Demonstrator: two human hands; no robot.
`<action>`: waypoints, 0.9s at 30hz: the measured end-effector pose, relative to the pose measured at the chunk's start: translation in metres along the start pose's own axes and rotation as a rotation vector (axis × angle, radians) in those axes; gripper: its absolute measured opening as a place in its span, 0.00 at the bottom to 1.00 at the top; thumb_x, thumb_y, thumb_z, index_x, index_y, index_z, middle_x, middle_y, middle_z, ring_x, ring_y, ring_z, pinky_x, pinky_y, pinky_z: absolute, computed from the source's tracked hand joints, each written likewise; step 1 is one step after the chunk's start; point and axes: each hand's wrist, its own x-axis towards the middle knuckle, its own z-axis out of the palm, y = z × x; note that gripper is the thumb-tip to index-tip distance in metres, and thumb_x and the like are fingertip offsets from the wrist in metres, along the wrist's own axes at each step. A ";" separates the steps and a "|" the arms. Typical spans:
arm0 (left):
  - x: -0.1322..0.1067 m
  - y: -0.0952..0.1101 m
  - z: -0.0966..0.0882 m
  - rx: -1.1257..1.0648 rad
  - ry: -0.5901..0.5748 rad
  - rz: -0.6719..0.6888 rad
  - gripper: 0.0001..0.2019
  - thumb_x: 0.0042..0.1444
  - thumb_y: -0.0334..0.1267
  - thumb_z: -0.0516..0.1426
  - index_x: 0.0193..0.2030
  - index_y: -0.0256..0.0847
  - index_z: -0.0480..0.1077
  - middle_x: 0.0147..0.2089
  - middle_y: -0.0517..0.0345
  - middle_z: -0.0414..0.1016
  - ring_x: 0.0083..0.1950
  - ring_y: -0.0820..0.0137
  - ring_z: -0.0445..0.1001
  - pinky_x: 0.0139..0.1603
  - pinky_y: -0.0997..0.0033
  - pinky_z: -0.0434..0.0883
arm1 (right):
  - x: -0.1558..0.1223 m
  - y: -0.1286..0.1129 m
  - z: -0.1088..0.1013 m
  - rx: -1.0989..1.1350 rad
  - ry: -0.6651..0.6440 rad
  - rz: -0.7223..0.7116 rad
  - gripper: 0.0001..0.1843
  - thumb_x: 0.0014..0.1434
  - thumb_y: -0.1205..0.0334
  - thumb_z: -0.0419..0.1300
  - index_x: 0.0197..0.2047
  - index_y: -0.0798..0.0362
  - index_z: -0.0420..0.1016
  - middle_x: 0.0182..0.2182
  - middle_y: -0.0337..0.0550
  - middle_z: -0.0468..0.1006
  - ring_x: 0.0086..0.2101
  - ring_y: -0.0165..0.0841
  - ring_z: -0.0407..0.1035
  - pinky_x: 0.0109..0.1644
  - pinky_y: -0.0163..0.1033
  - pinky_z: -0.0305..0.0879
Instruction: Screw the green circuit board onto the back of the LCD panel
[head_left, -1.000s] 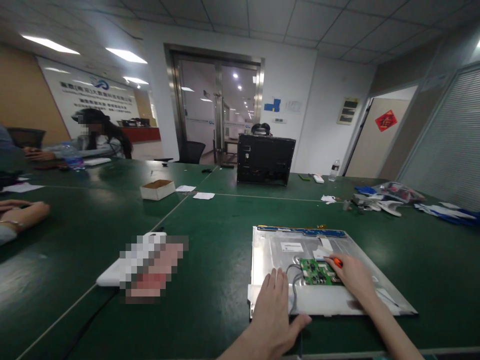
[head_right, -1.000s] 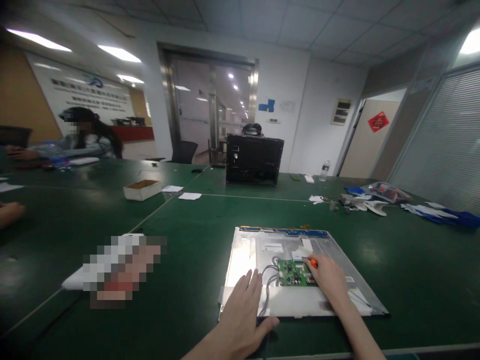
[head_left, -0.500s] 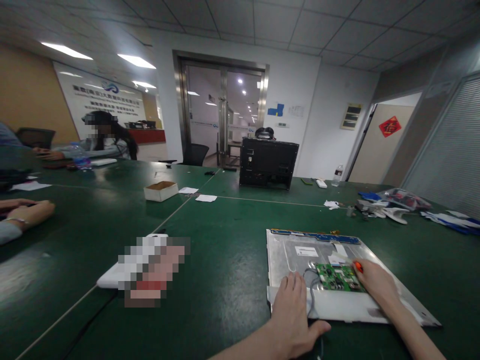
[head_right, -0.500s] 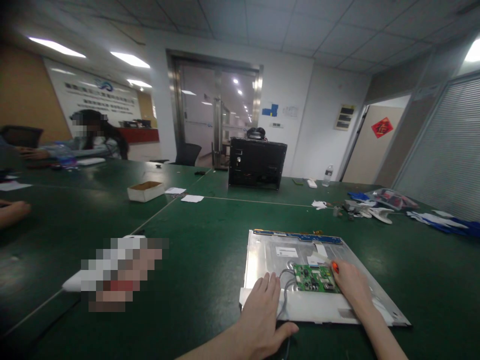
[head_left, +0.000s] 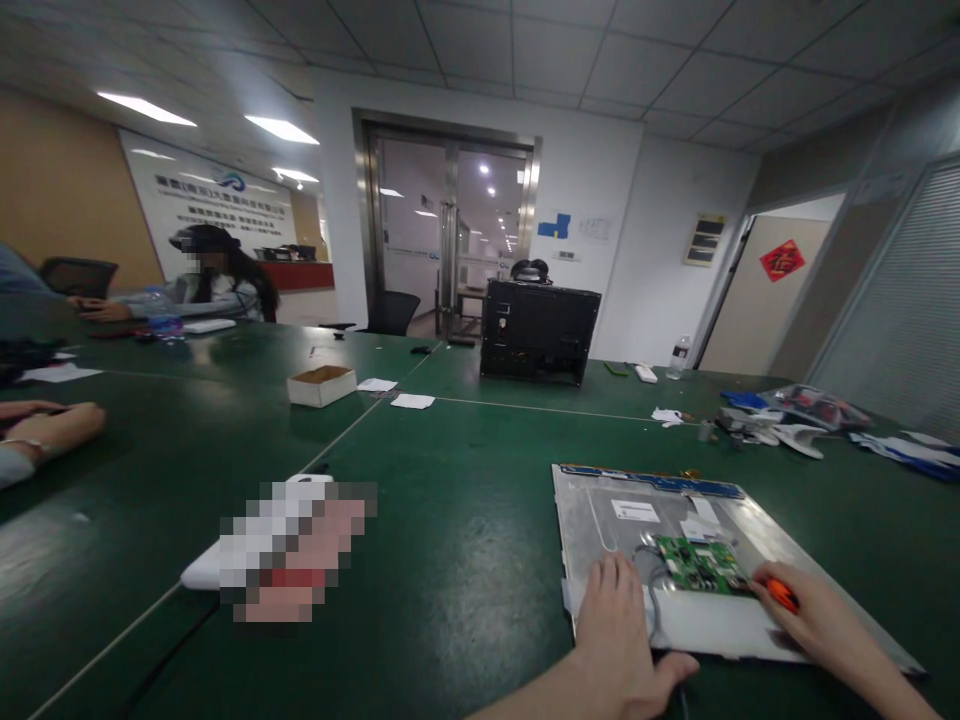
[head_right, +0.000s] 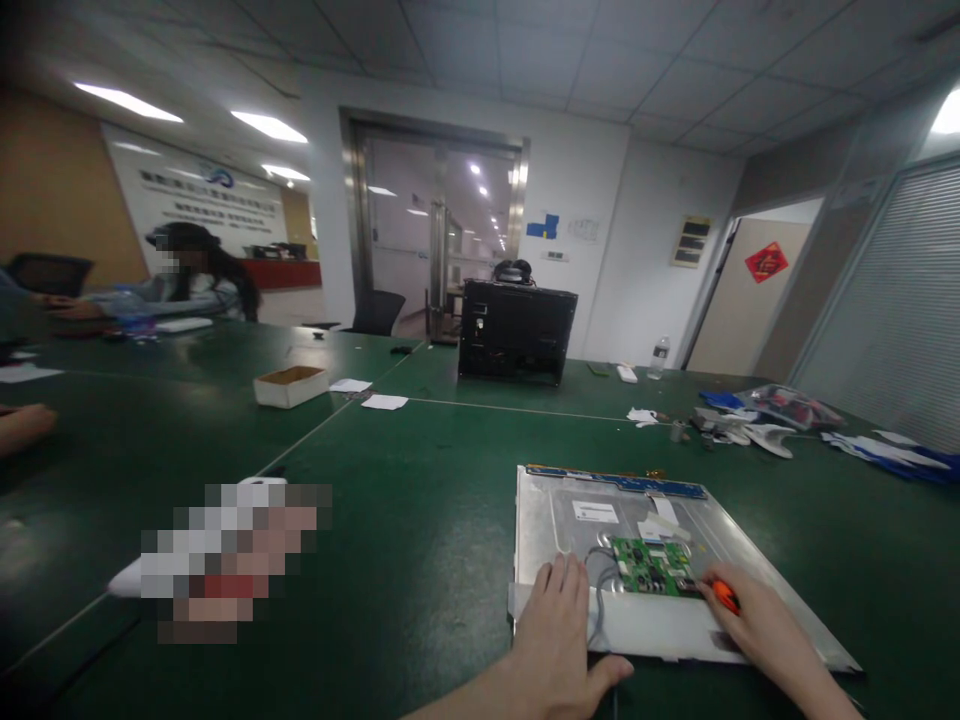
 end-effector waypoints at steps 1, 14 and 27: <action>0.000 0.000 -0.001 0.000 -0.006 -0.004 0.47 0.57 0.65 0.42 0.66 0.17 0.47 0.69 0.29 0.43 0.69 0.43 0.43 0.68 0.45 0.45 | -0.001 0.001 0.001 -0.015 -0.014 0.015 0.19 0.56 0.46 0.50 0.35 0.50 0.76 0.33 0.49 0.80 0.33 0.42 0.73 0.36 0.41 0.67; 0.000 -0.002 0.005 -0.016 0.038 -0.005 0.47 0.57 0.66 0.42 0.67 0.20 0.48 0.69 0.31 0.45 0.69 0.43 0.45 0.66 0.44 0.48 | -0.007 -0.017 -0.012 -0.198 -0.167 0.008 0.18 0.52 0.58 0.50 0.42 0.49 0.75 0.46 0.51 0.76 0.39 0.43 0.74 0.41 0.44 0.68; 0.011 0.006 0.001 -0.014 0.001 -0.006 0.48 0.56 0.66 0.41 0.66 0.19 0.48 0.69 0.31 0.45 0.69 0.44 0.43 0.68 0.48 0.45 | 0.012 0.017 -0.018 -0.108 -0.094 0.039 0.17 0.52 0.58 0.50 0.41 0.50 0.76 0.41 0.48 0.79 0.41 0.42 0.73 0.43 0.40 0.67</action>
